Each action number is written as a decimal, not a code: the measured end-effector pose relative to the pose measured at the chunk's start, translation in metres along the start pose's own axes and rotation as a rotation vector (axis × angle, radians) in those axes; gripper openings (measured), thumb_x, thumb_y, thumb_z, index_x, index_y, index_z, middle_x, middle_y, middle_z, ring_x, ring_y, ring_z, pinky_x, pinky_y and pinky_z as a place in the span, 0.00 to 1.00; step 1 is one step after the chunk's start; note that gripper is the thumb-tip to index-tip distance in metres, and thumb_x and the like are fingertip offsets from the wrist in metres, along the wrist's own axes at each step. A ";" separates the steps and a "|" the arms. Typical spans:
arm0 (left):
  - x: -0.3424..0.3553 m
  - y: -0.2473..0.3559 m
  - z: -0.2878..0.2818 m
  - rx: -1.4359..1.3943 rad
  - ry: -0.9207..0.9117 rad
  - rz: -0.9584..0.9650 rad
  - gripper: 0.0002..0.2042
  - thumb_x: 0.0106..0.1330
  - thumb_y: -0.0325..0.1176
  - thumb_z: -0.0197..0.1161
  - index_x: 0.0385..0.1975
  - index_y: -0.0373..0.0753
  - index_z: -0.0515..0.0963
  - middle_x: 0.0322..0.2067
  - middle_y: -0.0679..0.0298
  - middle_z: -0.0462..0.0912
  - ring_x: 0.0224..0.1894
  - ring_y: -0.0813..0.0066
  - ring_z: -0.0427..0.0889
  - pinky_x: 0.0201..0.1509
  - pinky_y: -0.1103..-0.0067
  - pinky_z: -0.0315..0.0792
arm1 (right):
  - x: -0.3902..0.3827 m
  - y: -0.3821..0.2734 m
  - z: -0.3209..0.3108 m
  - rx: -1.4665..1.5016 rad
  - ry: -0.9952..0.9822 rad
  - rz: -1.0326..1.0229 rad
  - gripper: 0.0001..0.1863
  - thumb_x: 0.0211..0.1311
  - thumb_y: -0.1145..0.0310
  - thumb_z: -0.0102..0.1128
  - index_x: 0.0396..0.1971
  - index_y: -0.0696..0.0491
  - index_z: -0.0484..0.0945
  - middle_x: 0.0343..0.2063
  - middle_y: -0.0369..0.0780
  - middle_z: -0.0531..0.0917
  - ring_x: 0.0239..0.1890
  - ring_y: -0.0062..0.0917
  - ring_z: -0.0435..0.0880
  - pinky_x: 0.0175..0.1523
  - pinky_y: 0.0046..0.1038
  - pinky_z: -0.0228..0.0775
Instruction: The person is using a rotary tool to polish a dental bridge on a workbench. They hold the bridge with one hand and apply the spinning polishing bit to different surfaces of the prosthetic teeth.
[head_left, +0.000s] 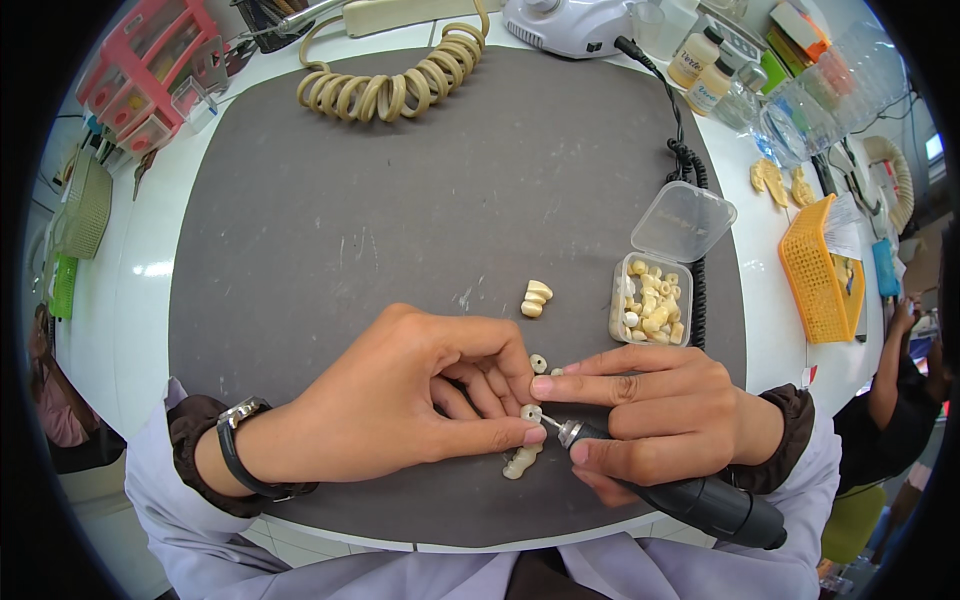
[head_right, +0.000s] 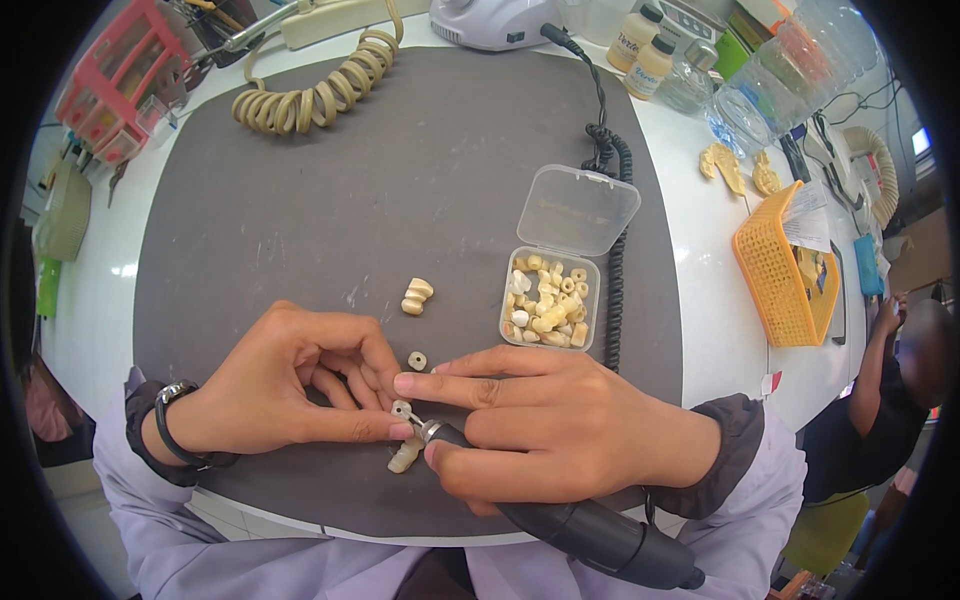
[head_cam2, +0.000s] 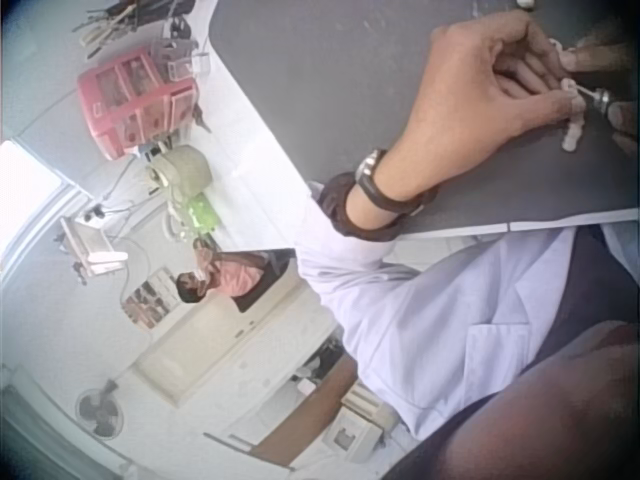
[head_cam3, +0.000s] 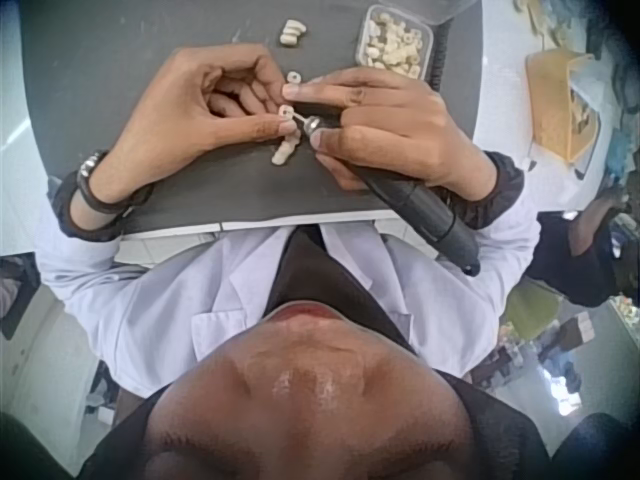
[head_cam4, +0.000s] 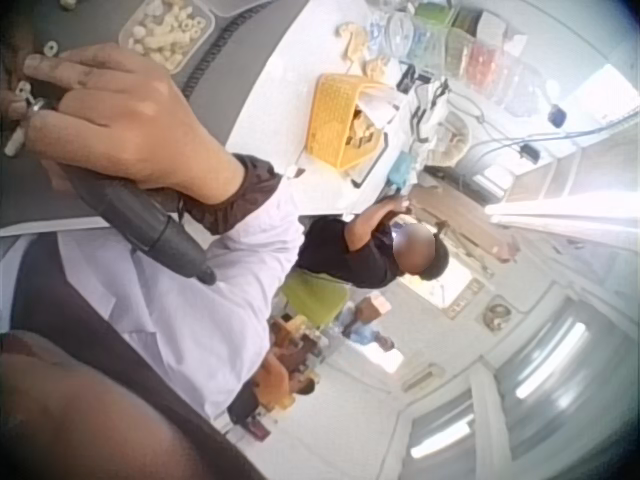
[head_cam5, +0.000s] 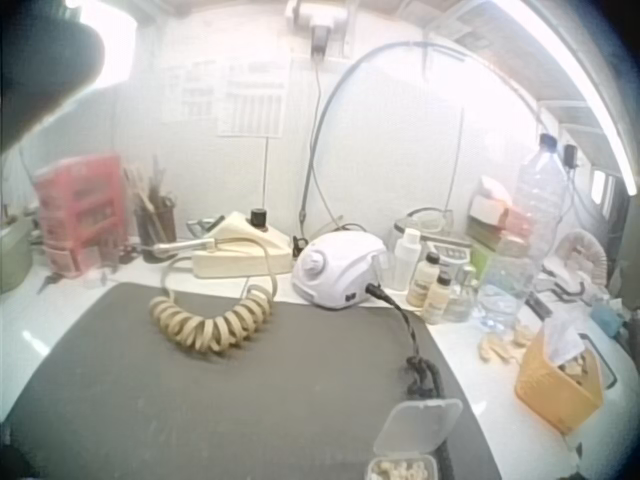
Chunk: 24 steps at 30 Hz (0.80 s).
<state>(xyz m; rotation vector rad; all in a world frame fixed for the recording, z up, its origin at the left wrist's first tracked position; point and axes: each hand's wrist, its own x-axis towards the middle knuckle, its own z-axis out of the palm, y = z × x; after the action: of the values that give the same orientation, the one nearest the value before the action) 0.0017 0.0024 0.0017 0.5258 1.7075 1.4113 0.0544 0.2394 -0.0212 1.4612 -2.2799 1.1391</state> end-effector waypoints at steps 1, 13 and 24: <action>0.000 0.000 0.000 0.001 0.001 -0.002 0.09 0.57 0.23 0.72 0.34 0.31 0.79 0.29 0.62 0.85 0.33 0.81 0.85 0.34 0.90 0.80 | 0.000 0.000 0.000 -0.003 0.005 -0.001 0.06 0.55 0.70 0.67 0.27 0.55 0.79 0.16 0.33 0.69 0.52 0.35 0.84 0.47 0.33 0.82; -0.001 -0.001 0.001 -0.008 0.005 -0.006 0.09 0.57 0.23 0.72 0.33 0.31 0.79 0.29 0.62 0.84 0.33 0.82 0.85 0.34 0.90 0.79 | 0.001 -0.001 0.001 -0.037 0.000 -0.006 0.03 0.55 0.74 0.64 0.26 0.53 0.79 0.15 0.32 0.67 0.52 0.33 0.84 0.47 0.31 0.81; 0.000 0.000 0.000 0.002 0.004 0.006 0.09 0.57 0.24 0.72 0.33 0.31 0.79 0.29 0.62 0.84 0.32 0.82 0.85 0.34 0.90 0.79 | -0.001 -0.001 0.000 -0.012 -0.006 -0.011 0.03 0.54 0.73 0.65 0.26 0.53 0.78 0.15 0.33 0.67 0.52 0.35 0.84 0.48 0.34 0.81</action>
<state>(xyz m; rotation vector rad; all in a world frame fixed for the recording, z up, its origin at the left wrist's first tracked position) 0.0023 0.0022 0.0015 0.5290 1.7120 1.4163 0.0556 0.2402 -0.0216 1.4736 -2.2756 1.1180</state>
